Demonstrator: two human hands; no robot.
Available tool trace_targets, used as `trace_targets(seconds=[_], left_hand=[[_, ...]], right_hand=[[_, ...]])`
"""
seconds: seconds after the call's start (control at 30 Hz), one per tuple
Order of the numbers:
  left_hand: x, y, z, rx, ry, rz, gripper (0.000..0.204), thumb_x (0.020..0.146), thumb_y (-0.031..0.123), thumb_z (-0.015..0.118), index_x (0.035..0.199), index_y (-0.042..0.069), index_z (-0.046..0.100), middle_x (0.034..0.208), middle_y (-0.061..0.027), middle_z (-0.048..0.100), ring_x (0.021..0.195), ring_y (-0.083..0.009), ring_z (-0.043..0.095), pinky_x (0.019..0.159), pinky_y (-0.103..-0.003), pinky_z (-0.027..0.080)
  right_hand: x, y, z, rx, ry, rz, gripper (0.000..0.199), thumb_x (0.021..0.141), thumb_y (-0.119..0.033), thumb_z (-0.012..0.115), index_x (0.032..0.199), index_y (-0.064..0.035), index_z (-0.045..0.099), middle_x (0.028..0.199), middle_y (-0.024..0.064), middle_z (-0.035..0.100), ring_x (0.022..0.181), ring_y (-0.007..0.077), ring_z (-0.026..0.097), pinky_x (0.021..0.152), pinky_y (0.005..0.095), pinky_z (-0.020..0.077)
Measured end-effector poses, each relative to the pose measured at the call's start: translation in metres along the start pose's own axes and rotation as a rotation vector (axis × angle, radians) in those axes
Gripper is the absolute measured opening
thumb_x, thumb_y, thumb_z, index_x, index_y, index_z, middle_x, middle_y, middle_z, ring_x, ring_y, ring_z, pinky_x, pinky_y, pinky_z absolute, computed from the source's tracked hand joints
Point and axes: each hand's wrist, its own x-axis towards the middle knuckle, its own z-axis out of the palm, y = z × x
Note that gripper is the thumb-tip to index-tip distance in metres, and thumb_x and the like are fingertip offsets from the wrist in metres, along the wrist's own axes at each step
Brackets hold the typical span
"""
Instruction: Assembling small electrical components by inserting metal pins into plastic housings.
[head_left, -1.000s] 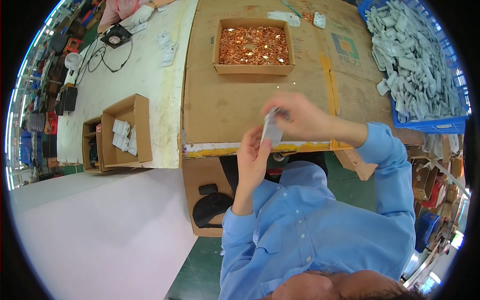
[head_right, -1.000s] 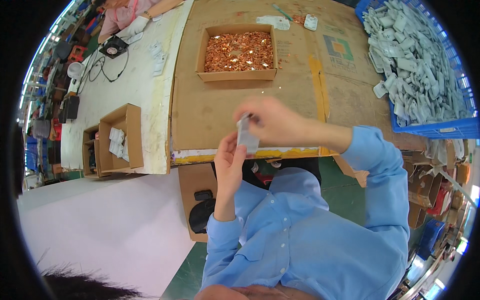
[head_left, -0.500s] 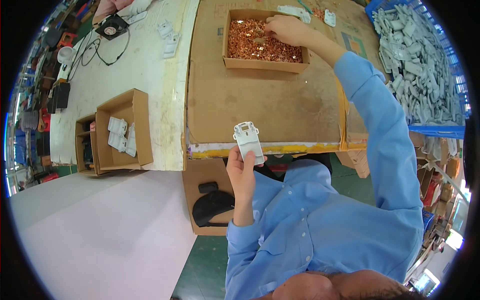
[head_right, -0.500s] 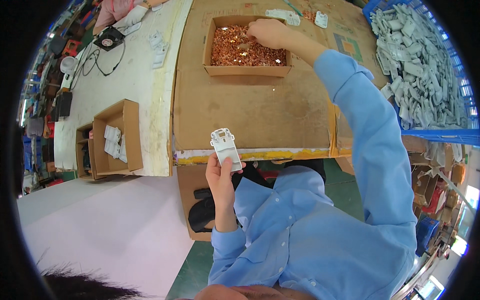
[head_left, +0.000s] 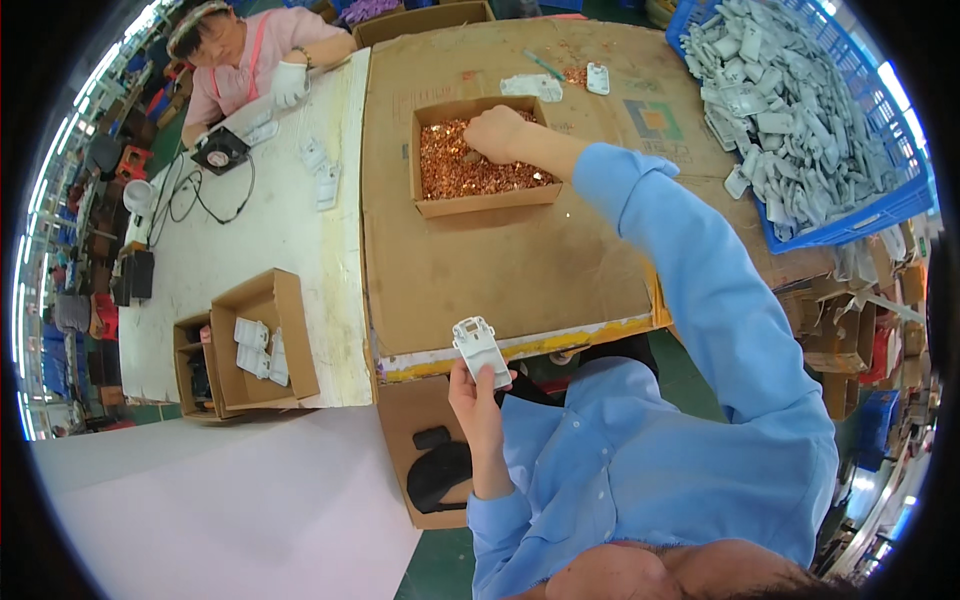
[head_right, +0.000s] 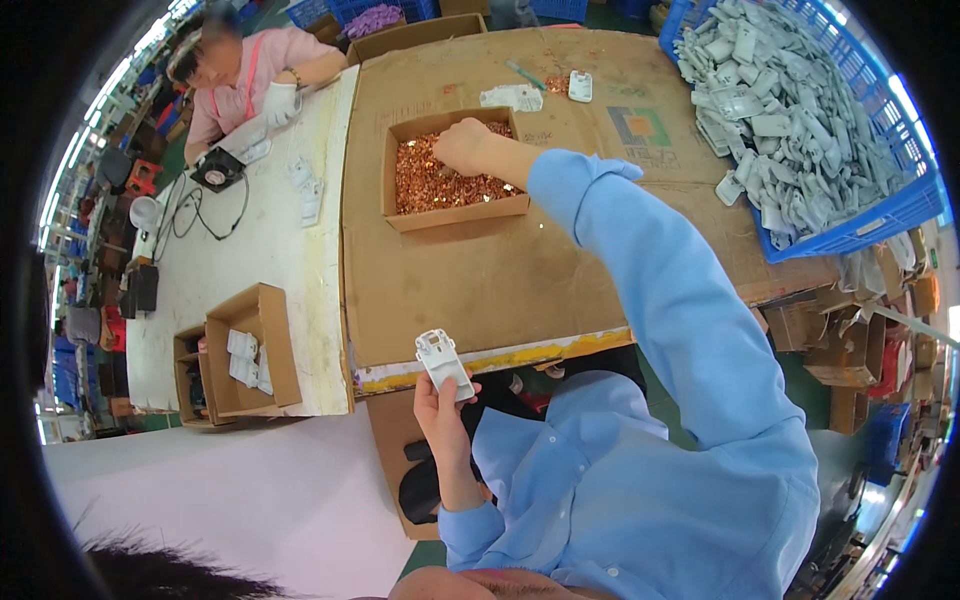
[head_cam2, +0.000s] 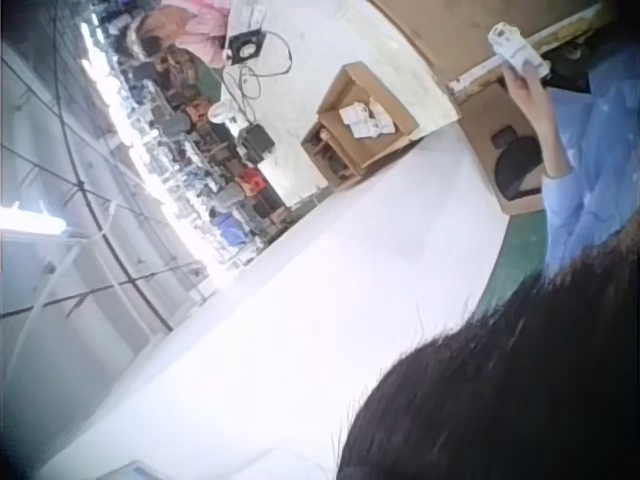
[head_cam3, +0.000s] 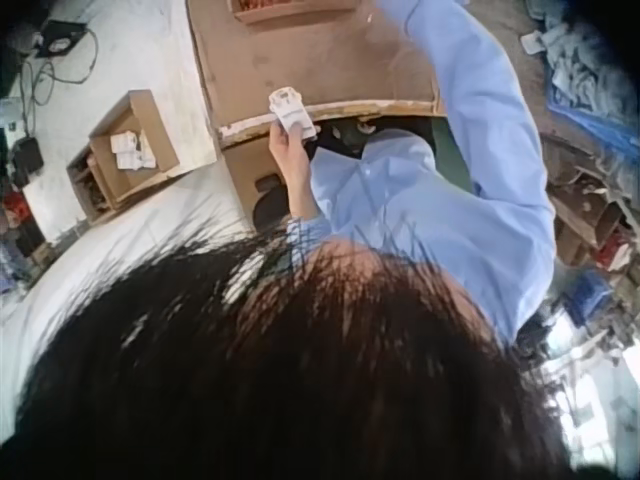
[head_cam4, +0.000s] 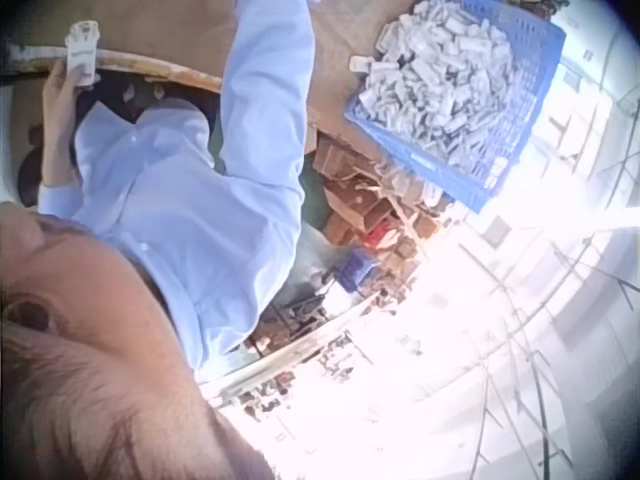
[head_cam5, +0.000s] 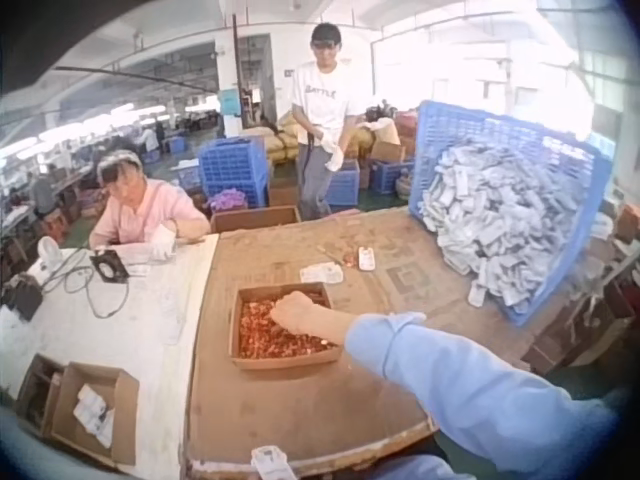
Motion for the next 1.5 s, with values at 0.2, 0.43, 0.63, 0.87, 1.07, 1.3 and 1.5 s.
trace_targets(seconds=[0.2,0.43,0.63,0.87,1.07,1.3,1.5], left_hand=[[-0.008,-0.001,0.0,0.01,0.039,0.023,0.024,0.096,0.011,0.052,0.117,-0.001,0.05,0.096,-0.0119,0.067,0.076,-0.0159,0.066,0.063,-0.025,0.05],[-0.009,0.011,0.014,0.053,0.007,0.058,0.029,0.096,0.01,0.051,0.122,-0.002,0.048,0.1,-0.0127,0.066,0.075,-0.0158,0.066,0.062,-0.024,0.05],[-0.001,0.024,0.046,0.128,-0.093,0.139,0.046,0.089,0.005,0.049,0.134,0.0,0.038,0.107,-0.0147,0.065,0.075,-0.0172,0.065,0.059,-0.024,0.049],[-0.014,0.03,0.087,0.129,-0.256,0.16,0.063,0.079,-0.008,0.045,0.139,0.004,0.029,0.12,-0.0161,0.056,0.106,-0.0222,0.06,0.082,-0.033,0.054],[-0.021,0.017,0.098,0.139,-0.326,0.153,0.075,0.071,-0.008,0.047,0.143,0.004,0.03,0.122,-0.0117,0.052,0.107,-0.0194,0.055,0.09,-0.03,0.047],[-0.032,-0.001,0.082,0.206,-0.301,0.116,0.075,0.07,-0.008,0.047,0.142,0.002,0.031,0.128,-0.0143,0.049,0.115,-0.0233,0.053,0.099,-0.033,0.043],[-0.029,-0.029,0.066,0.233,-0.305,0.117,0.072,0.072,-0.005,0.047,0.142,0.005,0.032,0.128,-0.0179,0.05,0.1,-0.0257,0.061,0.073,-0.031,0.055]], right_hand=[[-0.02,0.009,-0.004,0.214,0.02,0.113,0.023,0.077,-0.023,0.066,0.09,-0.0038,0.07,0.095,0.0158,0.07,0.094,0.0324,0.067,0.08,0.0431,0.054],[-0.083,0.0,-0.003,0.75,0.344,0.039,0.019,0.078,-0.019,0.062,0.084,-0.0035,0.07,0.083,0.0125,0.07,0.081,0.0271,0.068,0.074,0.0388,0.0535],[-0.193,-0.049,-0.026,1.422,0.245,-0.045,0.017,0.079,-0.013,0.07,0.089,0.0004,0.071,0.078,0.006,0.069,0.074,0.0111,0.064,0.069,0.0269,0.0513],[-0.263,-0.081,-0.003,1.901,0.222,0.057,0.008,0.08,-0.008,0.063,0.081,-0.0005,0.065,0.073,0.0011,0.061,0.068,0.0071,0.055,0.064,0.0235,0.0442],[-0.297,-0.104,0.026,2.074,0.387,0.235,0.012,0.073,-0.016,0.054,0.068,-0.005,0.055,0.06,-0.0008,0.049,0.056,0.0071,0.045,0.052,0.0227,0.0348],[-0.316,-0.136,0.041,2.328,0.275,0.248,0.008,0.074,-0.005,0.056,0.072,-0.0012,0.062,0.061,0.0024,0.055,0.052,0.008,0.048,0.047,0.023,0.036],[-0.329,-0.153,0.05,2.36,0.285,0.159,0.009,0.075,-0.006,0.053,0.07,-0.0011,0.059,0.062,0.0016,0.053,0.05,0.0062,0.044,0.045,0.0217,0.0322]])
